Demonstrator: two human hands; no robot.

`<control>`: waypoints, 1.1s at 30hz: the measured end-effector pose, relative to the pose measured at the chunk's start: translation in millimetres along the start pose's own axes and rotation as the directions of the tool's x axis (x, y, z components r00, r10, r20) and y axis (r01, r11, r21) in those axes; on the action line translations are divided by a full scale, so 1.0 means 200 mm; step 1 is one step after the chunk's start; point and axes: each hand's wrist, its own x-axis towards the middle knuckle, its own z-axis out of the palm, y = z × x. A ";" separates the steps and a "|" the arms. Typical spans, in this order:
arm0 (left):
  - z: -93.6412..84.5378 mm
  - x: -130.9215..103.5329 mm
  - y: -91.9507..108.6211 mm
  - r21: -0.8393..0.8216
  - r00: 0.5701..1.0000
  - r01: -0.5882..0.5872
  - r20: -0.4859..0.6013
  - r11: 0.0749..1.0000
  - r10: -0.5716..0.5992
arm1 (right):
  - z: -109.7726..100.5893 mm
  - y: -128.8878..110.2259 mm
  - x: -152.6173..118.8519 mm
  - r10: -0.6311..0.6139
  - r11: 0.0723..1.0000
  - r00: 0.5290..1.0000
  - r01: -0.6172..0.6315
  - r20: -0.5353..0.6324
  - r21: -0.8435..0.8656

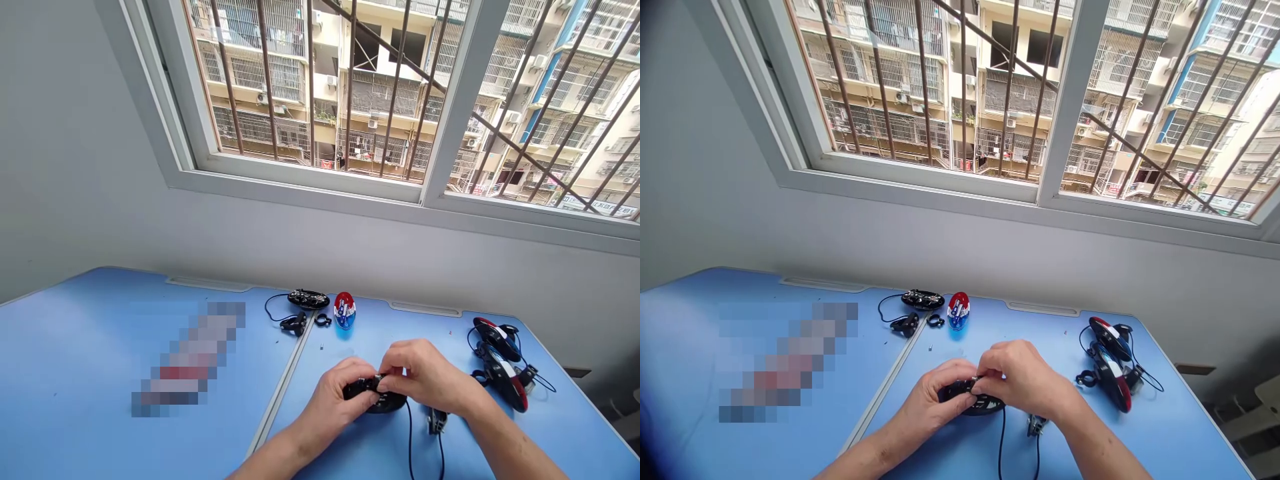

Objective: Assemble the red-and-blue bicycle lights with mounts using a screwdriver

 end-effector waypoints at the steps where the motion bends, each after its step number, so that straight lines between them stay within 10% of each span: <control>1: 0.00 0.00 0.00 -0.005 1.000 0.002 0.000 1.000 -0.002 | 0.00 0.00 0.00 -0.004 1.000 1.000 0.004 -0.001 0.001; 19: 0.01 -0.01 0.01 -0.058 0.997 0.030 -0.064 0.998 -0.034 | -0.03 -0.01 -0.01 0.016 0.993 0.999 -0.021 0.042 0.114; 25: 0.03 -0.02 0.02 -0.024 0.989 0.063 -0.132 0.998 -0.066 | -0.09 0.00 0.07 0.031 0.997 0.989 -0.020 -0.145 0.076; 33: 0.06 -0.02 0.00 -0.033 0.971 0.092 -0.216 0.995 -0.097 | 0.09 -0.09 0.46 -0.135 0.922 0.976 0.187 0.172 -0.338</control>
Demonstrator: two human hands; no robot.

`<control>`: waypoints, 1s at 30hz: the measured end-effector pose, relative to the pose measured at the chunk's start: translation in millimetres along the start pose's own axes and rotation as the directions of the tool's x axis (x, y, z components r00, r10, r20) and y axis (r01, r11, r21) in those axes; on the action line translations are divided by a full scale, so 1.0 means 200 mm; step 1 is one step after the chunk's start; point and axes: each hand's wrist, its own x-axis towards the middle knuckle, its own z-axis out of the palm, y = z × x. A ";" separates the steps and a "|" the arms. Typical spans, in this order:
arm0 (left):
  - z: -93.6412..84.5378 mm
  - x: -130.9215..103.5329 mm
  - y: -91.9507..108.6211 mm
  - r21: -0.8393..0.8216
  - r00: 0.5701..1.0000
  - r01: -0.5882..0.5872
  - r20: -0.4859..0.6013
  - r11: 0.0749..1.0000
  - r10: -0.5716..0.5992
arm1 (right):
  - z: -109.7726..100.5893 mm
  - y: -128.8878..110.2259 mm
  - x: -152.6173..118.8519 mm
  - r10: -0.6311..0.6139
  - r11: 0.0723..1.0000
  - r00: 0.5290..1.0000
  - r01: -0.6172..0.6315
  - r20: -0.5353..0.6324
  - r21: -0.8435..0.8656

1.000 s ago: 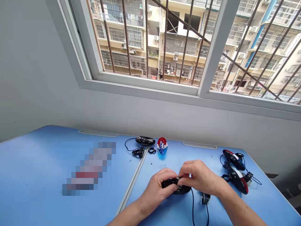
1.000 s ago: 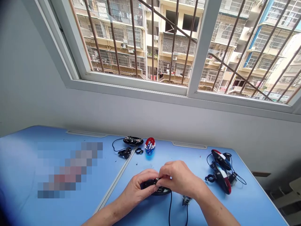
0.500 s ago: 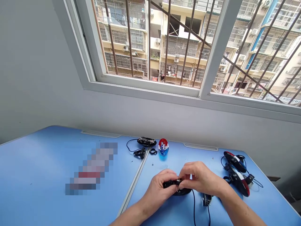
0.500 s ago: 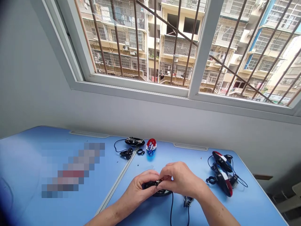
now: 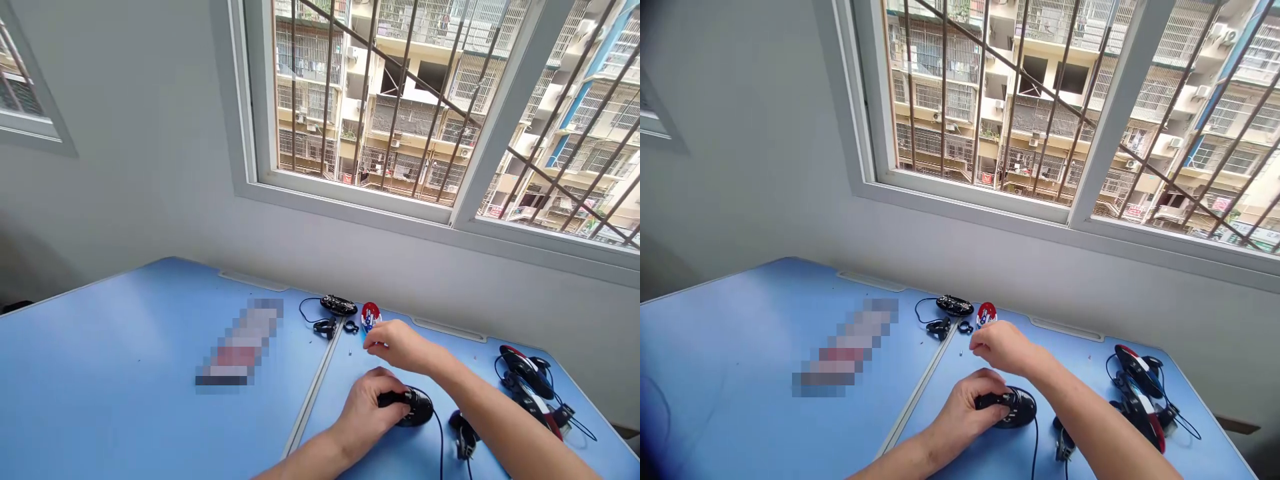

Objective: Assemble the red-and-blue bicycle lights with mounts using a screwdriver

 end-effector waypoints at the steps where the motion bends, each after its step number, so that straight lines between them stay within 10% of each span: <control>1: 0.00 0.00 -0.01 -0.009 1.000 0.006 -0.001 1.000 -0.006 | 0.02 -0.01 0.04 -0.017 0.999 0.999 0.019 0.035 -0.034; 15: 0.01 0.00 -0.01 -0.053 0.999 -0.036 0.005 0.998 0.036 | 0.18 -0.01 0.21 -0.126 0.879 0.925 0.272 0.359 -0.391; 30: 0.01 0.00 -0.02 -0.040 0.999 -0.050 0.002 0.998 0.050 | 0.19 -0.02 0.24 -0.073 0.876 0.928 0.235 0.366 -0.422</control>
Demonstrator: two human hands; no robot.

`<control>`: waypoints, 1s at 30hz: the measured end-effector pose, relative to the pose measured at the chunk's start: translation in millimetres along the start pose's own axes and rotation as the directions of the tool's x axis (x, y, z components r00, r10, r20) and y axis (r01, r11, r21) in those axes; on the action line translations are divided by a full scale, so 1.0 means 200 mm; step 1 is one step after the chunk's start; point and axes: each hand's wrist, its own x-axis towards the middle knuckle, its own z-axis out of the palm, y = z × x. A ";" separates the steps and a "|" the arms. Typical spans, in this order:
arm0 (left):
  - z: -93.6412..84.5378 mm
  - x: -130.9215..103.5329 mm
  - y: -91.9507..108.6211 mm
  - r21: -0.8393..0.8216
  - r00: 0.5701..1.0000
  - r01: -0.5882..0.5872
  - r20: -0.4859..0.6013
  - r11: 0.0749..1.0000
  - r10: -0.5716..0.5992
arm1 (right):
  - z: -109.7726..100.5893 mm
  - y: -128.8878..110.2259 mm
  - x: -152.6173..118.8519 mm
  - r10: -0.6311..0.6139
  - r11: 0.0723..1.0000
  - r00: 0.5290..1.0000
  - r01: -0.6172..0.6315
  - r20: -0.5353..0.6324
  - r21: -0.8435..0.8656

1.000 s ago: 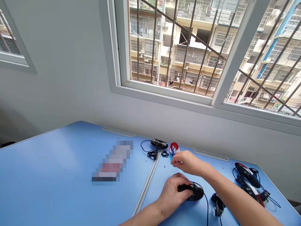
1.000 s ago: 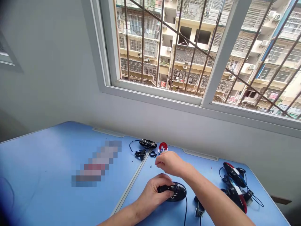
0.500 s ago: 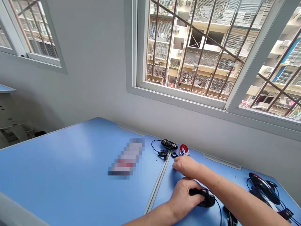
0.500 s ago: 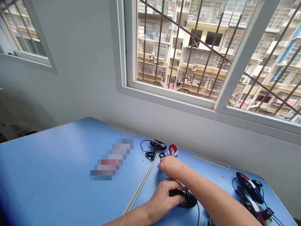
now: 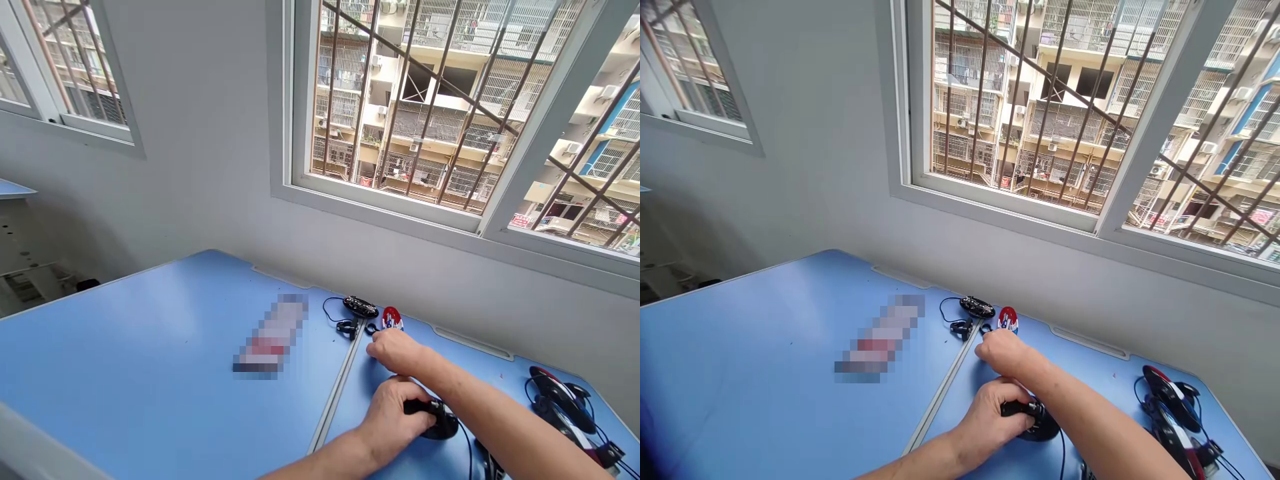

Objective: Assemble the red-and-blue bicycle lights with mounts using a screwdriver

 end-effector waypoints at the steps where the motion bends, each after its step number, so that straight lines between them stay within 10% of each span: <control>1: 0.00 0.00 0.00 0.003 1.000 0.004 -0.006 1.000 -0.004 | 0.00 0.00 0.00 0.016 1.000 1.000 -0.016 -0.004 0.013; 10: 0.00 0.00 0.01 0.004 1.000 0.021 -0.012 1.000 -0.021 | -0.02 -0.01 -0.03 0.152 0.941 0.978 -0.099 -0.142 0.325; 16: -0.01 0.00 0.02 0.050 0.997 0.066 -0.037 0.997 -0.064 | -0.08 0.00 -0.28 0.333 0.744 0.900 -0.068 -0.280 0.664; 24: -0.05 0.03 0.05 0.136 1.000 0.001 -0.001 0.991 -0.001 | 0.09 -0.09 -0.73 0.612 0.301 0.768 -0.005 -0.189 0.954; 30: -0.05 0.02 0.04 0.140 1.000 -0.007 0.031 0.990 0.003 | 0.22 -0.16 -0.78 0.656 0.287 0.717 0.050 -0.234 0.957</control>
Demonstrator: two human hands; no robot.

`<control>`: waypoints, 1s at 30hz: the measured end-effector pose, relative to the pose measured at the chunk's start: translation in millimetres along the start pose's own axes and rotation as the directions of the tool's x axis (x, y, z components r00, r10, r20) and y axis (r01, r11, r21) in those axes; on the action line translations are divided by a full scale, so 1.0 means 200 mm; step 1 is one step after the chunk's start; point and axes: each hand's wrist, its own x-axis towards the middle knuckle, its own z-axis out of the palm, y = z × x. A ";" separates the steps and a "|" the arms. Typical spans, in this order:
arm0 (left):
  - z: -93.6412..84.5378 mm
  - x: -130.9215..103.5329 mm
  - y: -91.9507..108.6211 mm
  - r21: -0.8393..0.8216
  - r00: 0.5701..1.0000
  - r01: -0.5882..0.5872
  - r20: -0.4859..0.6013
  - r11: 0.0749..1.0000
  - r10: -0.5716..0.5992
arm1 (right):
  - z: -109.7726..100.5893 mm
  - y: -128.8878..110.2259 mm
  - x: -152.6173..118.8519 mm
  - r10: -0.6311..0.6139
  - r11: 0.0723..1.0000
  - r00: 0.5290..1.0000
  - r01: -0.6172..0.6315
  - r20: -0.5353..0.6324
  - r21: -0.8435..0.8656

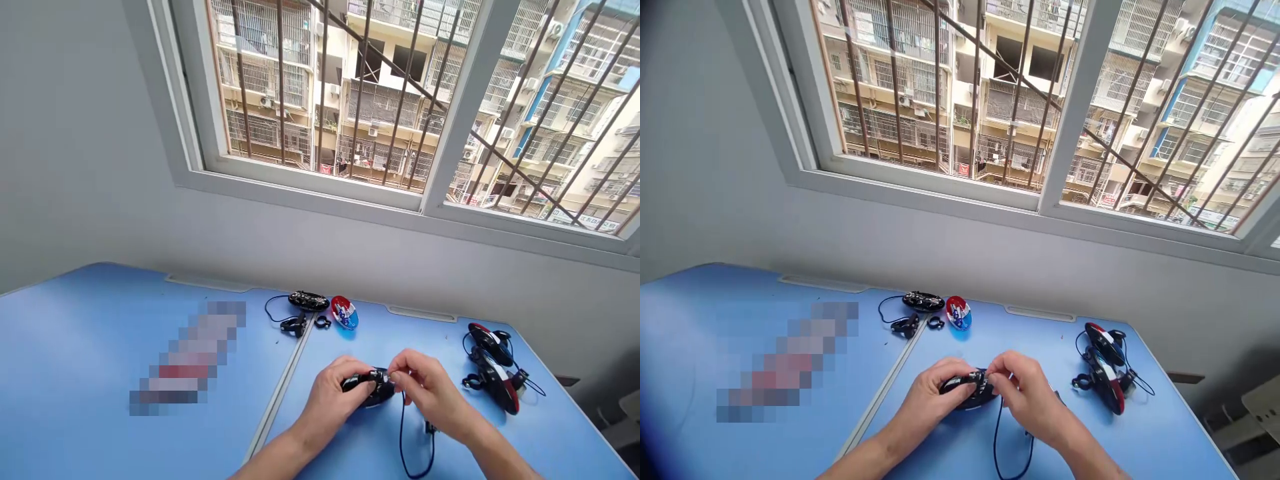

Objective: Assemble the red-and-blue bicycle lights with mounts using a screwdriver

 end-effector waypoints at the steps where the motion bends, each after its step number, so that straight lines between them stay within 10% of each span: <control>1: 0.00 0.00 0.00 -0.006 1.000 -0.002 0.000 1.000 0.002 | 0.01 0.01 0.00 -0.041 0.999 0.999 0.041 -0.008 -0.026; 12: 0.01 0.00 -0.01 -0.012 1.000 -0.013 -0.011 1.000 0.013 | 0.05 0.04 0.03 -0.313 0.944 0.950 0.310 -0.014 -0.110; 30: 0.00 0.00 0.01 0.001 0.999 -0.032 0.015 0.999 0.032 | 0.04 0.02 0.01 -0.367 0.915 0.930 0.354 -0.035 -0.193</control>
